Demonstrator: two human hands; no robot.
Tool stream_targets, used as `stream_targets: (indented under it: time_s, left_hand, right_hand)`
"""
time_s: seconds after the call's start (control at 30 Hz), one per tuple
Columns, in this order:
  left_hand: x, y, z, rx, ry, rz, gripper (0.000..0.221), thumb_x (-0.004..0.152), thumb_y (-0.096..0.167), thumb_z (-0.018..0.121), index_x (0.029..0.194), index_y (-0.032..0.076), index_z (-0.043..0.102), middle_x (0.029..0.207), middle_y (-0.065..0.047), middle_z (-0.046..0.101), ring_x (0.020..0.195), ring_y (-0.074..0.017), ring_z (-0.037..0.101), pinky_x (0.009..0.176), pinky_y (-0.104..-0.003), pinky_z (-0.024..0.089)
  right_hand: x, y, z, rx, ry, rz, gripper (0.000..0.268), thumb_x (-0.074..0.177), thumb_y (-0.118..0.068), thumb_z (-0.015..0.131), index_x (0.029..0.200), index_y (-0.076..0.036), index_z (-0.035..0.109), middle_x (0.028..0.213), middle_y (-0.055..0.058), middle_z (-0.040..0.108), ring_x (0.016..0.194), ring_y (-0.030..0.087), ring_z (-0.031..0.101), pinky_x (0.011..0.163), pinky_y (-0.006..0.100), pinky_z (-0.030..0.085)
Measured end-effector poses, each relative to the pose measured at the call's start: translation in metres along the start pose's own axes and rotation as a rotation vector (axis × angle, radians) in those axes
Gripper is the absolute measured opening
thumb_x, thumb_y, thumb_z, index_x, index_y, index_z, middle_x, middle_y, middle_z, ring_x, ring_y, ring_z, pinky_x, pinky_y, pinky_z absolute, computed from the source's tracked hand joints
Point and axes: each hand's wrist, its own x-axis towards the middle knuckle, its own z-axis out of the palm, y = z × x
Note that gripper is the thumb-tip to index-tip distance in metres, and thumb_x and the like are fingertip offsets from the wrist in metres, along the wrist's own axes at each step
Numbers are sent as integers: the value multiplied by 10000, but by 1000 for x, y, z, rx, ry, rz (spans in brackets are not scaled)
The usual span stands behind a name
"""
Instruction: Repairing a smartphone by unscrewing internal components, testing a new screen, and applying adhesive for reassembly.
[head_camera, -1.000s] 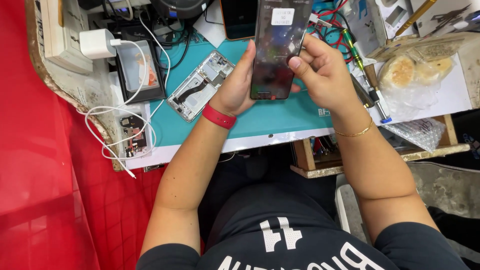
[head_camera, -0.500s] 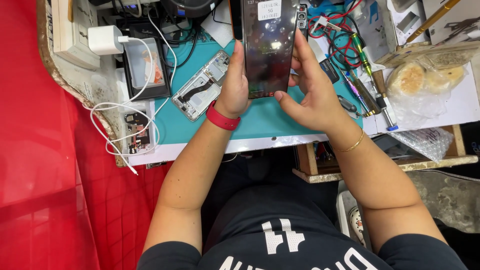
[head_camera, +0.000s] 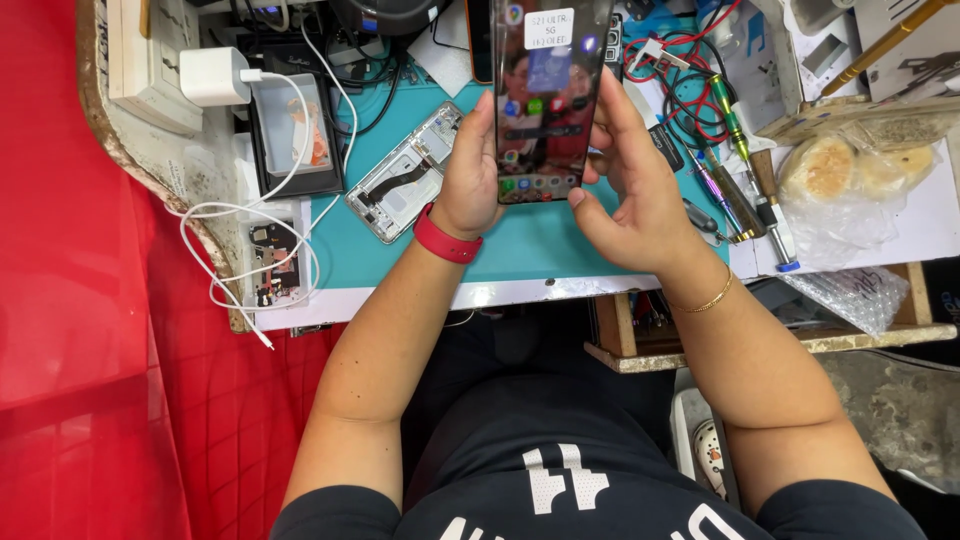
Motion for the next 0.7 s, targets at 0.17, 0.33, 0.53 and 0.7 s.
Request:
stream_targets:
  time_s: [0.17, 0.33, 0.53, 0.7]
  left_hand:
    - [3, -4, -5, 297, 241, -97, 783, 1048, 563, 313, 1562, -27, 326, 1644, -168, 337, 1563, -205, 275, 1334, -342, 187]
    - [0, 16, 21, 42, -78, -163, 645, 1105, 558, 345, 1394, 34, 584, 1258, -219, 698, 1102, -374, 720, 1010, -549, 615]
    - [1, 4, 6, 134, 18, -112, 611, 1126, 501, 342, 1445, 17, 536, 1403, -182, 612, 1311, -305, 596, 1160, -468, 500]
    - [3, -1, 3, 182, 280, -131, 682, 1066, 467, 384, 1536, -27, 392, 1597, -174, 421, 1509, -222, 380, 1298, -358, 286]
  right_hand:
    - [-2, 4, -1, -31, 8, -27, 799, 1034, 57, 539, 1681, -89, 94, 1692, 185, 313, 1087, 196, 396, 876, 316, 453]
    - [-2, 3, -1, 7, 33, 3, 784, 1017, 79, 537, 1670, -89, 136, 1610, 203, 386, 1050, 201, 397, 846, 301, 450]
    - [1, 1, 1, -31, 48, -42, 789, 1024, 41, 583, 1666, -97, 147, 1525, 199, 459, 986, 188, 398, 809, 292, 432]
    - [-2, 5, 0, -26, 28, -16, 820, 966, 105, 517, 1667, -75, 131, 1531, 215, 405, 1017, 199, 362, 827, 287, 442]
